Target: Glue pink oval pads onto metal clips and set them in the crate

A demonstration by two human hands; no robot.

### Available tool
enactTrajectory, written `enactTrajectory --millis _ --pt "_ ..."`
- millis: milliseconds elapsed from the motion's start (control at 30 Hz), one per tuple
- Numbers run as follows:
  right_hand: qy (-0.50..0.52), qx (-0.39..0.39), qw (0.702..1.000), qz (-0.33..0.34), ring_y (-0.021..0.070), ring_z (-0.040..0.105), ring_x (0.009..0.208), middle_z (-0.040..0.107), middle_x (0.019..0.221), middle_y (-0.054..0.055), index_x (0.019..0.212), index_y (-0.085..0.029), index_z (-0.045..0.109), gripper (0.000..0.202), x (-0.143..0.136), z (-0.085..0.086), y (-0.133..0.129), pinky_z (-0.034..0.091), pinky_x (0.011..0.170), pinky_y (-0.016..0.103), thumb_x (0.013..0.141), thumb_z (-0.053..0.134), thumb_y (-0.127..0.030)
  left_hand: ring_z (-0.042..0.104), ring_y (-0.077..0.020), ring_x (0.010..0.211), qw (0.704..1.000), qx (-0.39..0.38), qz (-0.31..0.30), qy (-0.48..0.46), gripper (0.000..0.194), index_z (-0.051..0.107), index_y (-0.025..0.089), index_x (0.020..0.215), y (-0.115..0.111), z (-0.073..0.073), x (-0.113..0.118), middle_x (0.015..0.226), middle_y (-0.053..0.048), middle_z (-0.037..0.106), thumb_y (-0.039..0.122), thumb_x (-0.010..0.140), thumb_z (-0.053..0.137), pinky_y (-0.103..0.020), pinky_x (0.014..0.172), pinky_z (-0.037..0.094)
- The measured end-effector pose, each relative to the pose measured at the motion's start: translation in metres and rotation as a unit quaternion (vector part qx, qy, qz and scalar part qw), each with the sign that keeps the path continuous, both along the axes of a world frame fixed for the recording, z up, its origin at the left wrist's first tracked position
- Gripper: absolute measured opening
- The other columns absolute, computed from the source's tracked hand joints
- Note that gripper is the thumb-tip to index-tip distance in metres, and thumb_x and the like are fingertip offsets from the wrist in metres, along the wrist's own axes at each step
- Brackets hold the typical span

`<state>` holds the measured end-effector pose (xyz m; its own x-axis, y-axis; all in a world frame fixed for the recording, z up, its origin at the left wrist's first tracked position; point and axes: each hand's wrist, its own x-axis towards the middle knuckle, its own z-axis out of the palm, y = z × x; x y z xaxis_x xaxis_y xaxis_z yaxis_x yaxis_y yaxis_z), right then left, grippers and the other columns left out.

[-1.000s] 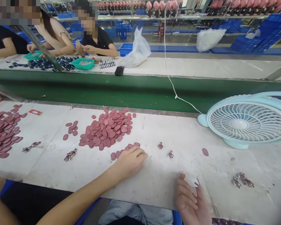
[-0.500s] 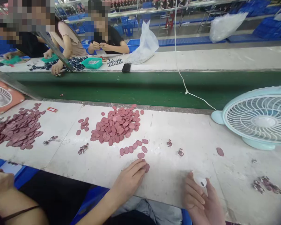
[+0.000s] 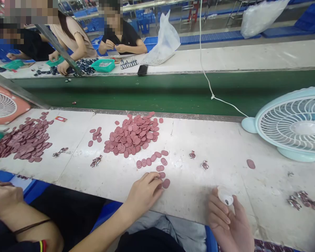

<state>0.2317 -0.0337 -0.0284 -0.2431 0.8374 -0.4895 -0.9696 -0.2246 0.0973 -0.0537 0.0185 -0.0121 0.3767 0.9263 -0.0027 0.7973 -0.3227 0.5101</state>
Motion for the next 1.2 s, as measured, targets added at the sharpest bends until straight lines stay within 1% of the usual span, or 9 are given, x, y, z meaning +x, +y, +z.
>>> enactTrajectory --millis 133,300,467,567,767,833,967,1100,1200 --pt "-0.019 -0.013 1.000 0.009 0.0077 0.054 0.054 0.049 0.075 -0.006 0.127 -0.017 0.046 0.033 -0.001 0.003 0.001 0.050 0.047 0.019 0.099 0.061 -0.024 0.065 -0.0214 0.102 0.999 -0.028 0.000 -0.015 0.021 0.067 0.023 0.105 0.000 -0.002 -0.004 0.108 -0.005 0.068 0.012 0.096 0.052 -0.036 0.086 0.057" --pt "-0.040 -0.015 0.999 0.017 0.0074 0.053 0.054 0.049 0.075 -0.006 0.125 -0.017 0.048 0.032 -0.003 0.005 0.003 0.050 0.047 0.018 0.098 0.063 -0.025 0.064 -0.0198 0.096 0.995 -0.086 0.008 -0.046 0.035 0.063 0.021 0.110 0.003 0.004 -0.011 0.112 -0.007 0.062 0.000 0.086 0.048 -0.033 0.083 0.056" --pt "-0.067 -0.018 0.997 0.025 0.0072 0.053 0.054 0.047 0.075 -0.006 0.125 -0.016 0.049 0.032 -0.005 0.005 0.004 0.050 0.047 0.019 0.098 0.062 -0.027 0.061 -0.0253 0.111 0.994 -0.080 0.058 -0.046 0.027 0.061 0.022 0.117 -0.001 0.004 -0.015 0.117 -0.008 0.065 0.015 0.092 0.055 -0.042 0.094 0.052" --pt "-0.082 -0.018 0.996 0.028 0.0072 0.052 0.054 0.047 0.074 -0.006 0.123 -0.016 0.050 0.030 -0.007 0.006 0.005 0.050 0.047 0.019 0.098 0.062 -0.028 0.063 -0.0266 0.104 0.990 -0.103 0.089 -0.027 0.022 0.063 0.022 0.114 -0.001 0.004 -0.010 0.112 -0.008 0.068 0.019 0.094 0.055 -0.043 0.089 0.052" --pt "-0.099 -0.023 0.994 0.032 0.0068 0.051 0.053 0.048 0.074 -0.006 0.122 -0.016 0.051 0.028 -0.010 0.007 0.007 0.049 0.046 0.019 0.099 0.060 -0.029 0.064 -0.0208 0.090 0.982 -0.152 0.082 -0.079 0.024 0.072 0.024 0.102 0.005 0.009 -0.008 0.099 -0.005 0.067 0.014 0.090 0.054 -0.035 0.079 0.052" --pt "-0.103 -0.027 0.994 0.031 0.0067 0.051 0.053 0.048 0.073 -0.006 0.121 -0.016 0.052 0.028 -0.010 0.007 0.007 0.049 0.046 0.018 0.099 0.060 -0.030 0.065 -0.0185 0.089 0.965 -0.181 0.080 -0.171 0.025 0.074 0.025 0.102 0.002 0.011 -0.011 0.103 -0.005 0.068 0.015 0.092 0.054 -0.030 0.075 0.052" --pt "-0.108 -0.036 0.993 0.021 0.0052 0.049 0.050 0.047 0.070 -0.007 0.117 -0.014 0.057 0.030 -0.019 0.014 0.000 0.046 0.044 0.016 0.098 0.062 -0.035 0.069 -0.0191 0.095 0.894 -0.270 0.077 -0.350 0.022 0.079 0.025 0.104 -0.011 0.010 -0.004 0.109 -0.008 0.071 0.023 0.093 0.059 -0.025 0.069 0.051" --pt "-0.115 -0.002 0.991 0.071 0.0023 0.035 0.042 0.044 0.065 -0.008 0.111 -0.013 0.064 0.036 -0.044 0.032 -0.007 0.038 0.038 0.013 0.098 0.061 -0.046 0.073 -0.0189 0.088 0.821 -0.363 0.105 -0.428 0.026 0.075 0.020 0.114 -0.026 0.006 0.025 0.102 -0.009 0.079 0.024 0.089 0.068 -0.025 0.072 0.052" --pt "-0.152 0.029 0.981 0.117 0.0030 0.026 0.043 0.043 0.064 -0.007 0.107 -0.014 0.069 0.040 -0.067 0.044 -0.006 0.035 0.037 0.013 0.099 0.057 -0.051 0.069 -0.0157 0.074 0.793 -0.387 0.108 -0.457 0.014 0.077 0.015 0.095 -0.033 0.006 0.046 0.088 -0.007 0.080 0.026 0.087 0.072 -0.024 0.067 0.048"
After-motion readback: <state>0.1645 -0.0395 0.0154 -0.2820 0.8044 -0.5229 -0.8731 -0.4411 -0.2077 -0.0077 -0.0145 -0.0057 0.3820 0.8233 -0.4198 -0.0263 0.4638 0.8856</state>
